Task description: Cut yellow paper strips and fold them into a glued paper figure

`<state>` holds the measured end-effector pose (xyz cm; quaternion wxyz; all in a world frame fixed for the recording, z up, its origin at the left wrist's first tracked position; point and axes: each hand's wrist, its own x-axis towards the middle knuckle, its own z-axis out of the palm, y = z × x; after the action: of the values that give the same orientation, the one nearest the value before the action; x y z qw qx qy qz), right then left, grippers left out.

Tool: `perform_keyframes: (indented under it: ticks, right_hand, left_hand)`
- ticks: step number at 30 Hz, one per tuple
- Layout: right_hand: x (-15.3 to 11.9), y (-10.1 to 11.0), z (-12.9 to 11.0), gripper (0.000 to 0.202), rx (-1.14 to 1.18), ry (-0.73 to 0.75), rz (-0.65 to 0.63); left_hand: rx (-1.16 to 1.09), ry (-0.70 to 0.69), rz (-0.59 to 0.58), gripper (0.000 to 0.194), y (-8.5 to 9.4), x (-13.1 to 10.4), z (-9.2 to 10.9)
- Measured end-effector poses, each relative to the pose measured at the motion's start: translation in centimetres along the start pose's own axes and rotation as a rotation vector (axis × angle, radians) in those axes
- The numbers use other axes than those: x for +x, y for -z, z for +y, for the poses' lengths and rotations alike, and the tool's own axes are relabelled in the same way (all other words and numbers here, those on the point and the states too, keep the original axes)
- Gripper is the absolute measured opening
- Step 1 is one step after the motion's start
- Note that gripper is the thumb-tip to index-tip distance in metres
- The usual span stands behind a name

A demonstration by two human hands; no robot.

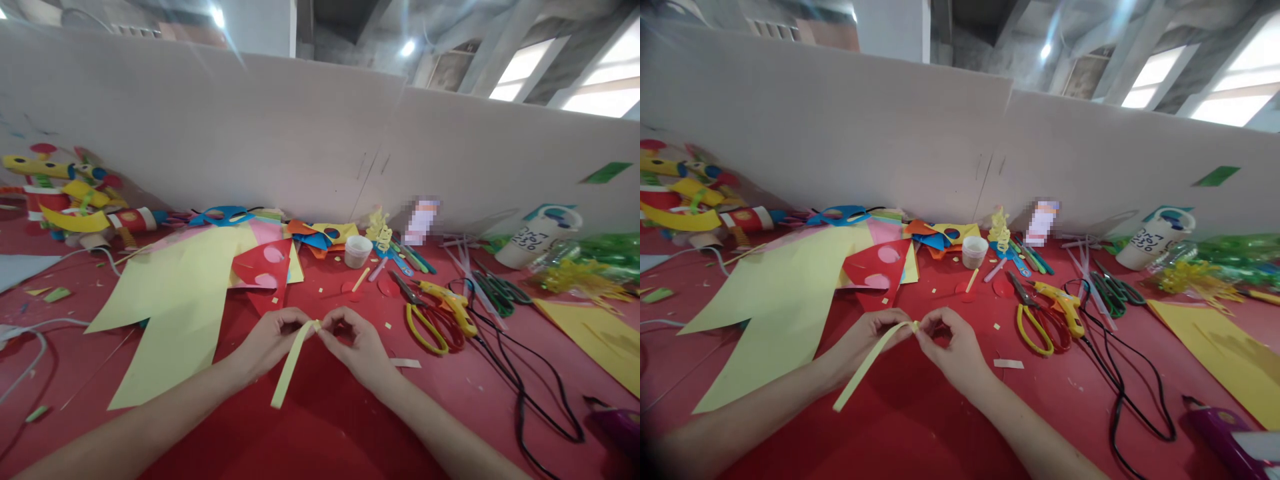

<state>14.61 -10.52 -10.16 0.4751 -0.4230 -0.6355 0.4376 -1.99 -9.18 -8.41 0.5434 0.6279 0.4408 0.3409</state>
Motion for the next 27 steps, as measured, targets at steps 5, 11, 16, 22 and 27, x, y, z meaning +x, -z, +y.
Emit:
perform_keyframes:
  ticks: [5,11,16,22,27]
  right_hand:
    - [0.36,-0.01,0.43,0.015,0.120,-0.099,-0.044]
    - [0.65,0.40,0.47,0.015,0.160,-0.174,-0.095]
    - [0.60,0.46,0.76,0.018,0.230,-0.195,-0.162]
    - [0.62,0.44,0.67,0.018,0.170,-0.202,-0.185]
    - [0.68,0.44,0.49,0.017,0.141,-0.206,-0.152]
  left_hand:
    - [0.122,-0.071,-0.001,0.014,0.21,0.10,-0.34]
    - [0.134,-0.073,-0.024,0.013,0.17,0.10,-0.32]
    - [0.231,-0.078,-0.002,0.014,0.21,0.19,-0.73]
    - [0.329,-0.112,0.003,0.009,0.11,-0.01,-0.64]
    - [0.291,-0.089,-0.010,0.010,-0.02,-0.01,-0.60]
